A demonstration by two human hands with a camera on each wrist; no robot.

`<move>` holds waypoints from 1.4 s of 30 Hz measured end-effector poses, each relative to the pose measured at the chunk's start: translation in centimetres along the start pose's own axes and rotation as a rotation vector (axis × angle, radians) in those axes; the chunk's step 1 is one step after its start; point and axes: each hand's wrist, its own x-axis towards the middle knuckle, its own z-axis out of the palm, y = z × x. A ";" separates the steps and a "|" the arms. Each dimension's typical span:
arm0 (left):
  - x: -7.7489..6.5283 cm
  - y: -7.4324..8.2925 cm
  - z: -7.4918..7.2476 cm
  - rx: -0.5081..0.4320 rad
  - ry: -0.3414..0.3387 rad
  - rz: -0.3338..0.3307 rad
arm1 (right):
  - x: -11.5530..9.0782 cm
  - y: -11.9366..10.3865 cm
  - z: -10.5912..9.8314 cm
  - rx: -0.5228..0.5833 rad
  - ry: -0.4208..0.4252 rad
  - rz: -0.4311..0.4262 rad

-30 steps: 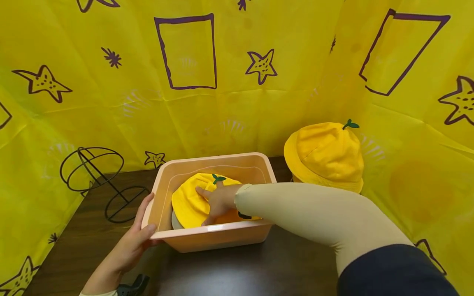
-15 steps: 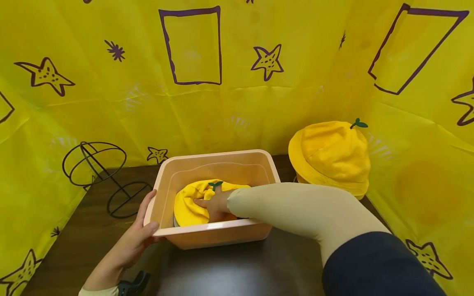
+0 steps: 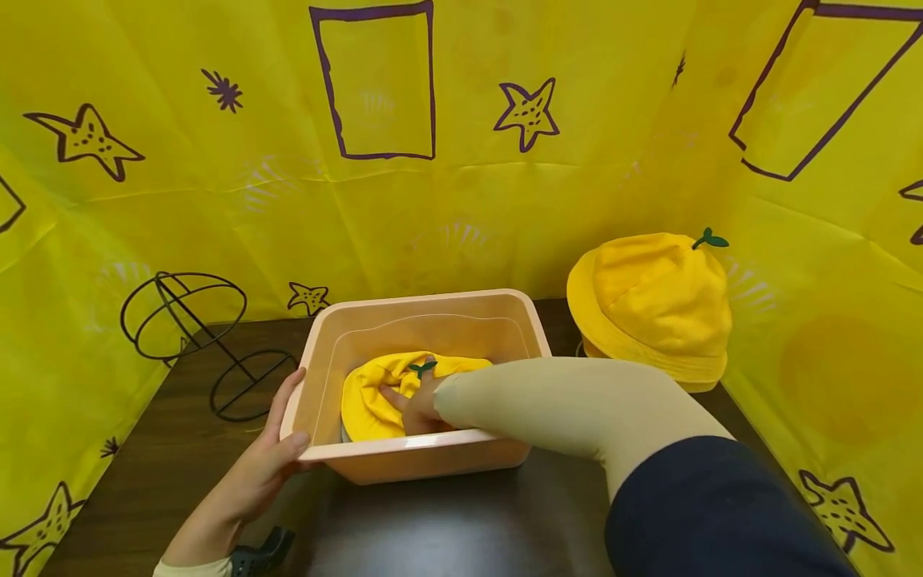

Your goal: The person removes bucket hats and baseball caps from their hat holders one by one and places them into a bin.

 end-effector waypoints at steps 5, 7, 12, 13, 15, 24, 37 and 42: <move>0.0 0.1 0.0 -0.003 0.005 -0.016 | -0.3 0.0 0.2 0.050 0.039 -0.002; -0.1 0.0 0.0 -0.008 0.003 -0.017 | 0.3 0.0 0.6 0.048 0.034 0.010; 0.1 -0.1 0.0 -0.010 -0.008 -0.011 | 2.5 -0.1 1.5 -0.032 0.037 0.043; 0.1 -0.1 0.0 -0.009 -0.009 -0.009 | 2.6 -0.1 1.5 -0.040 0.048 0.047; 0.1 -0.1 0.1 -0.003 -0.009 -0.005 | 2.6 -0.2 1.6 -0.031 0.057 0.058; 0.0 0.0 0.1 0.008 -0.005 -0.006 | 0.9 -0.3 0.7 -0.061 0.035 0.010; 0.1 -0.2 0.3 -0.011 -0.001 0.018 | 0.8 0.0 -0.8 -0.162 -0.082 -0.094; 0.1 -0.1 0.4 -0.021 0.007 0.020 | 0.0 0.3 -2.5 -0.166 -0.172 -0.225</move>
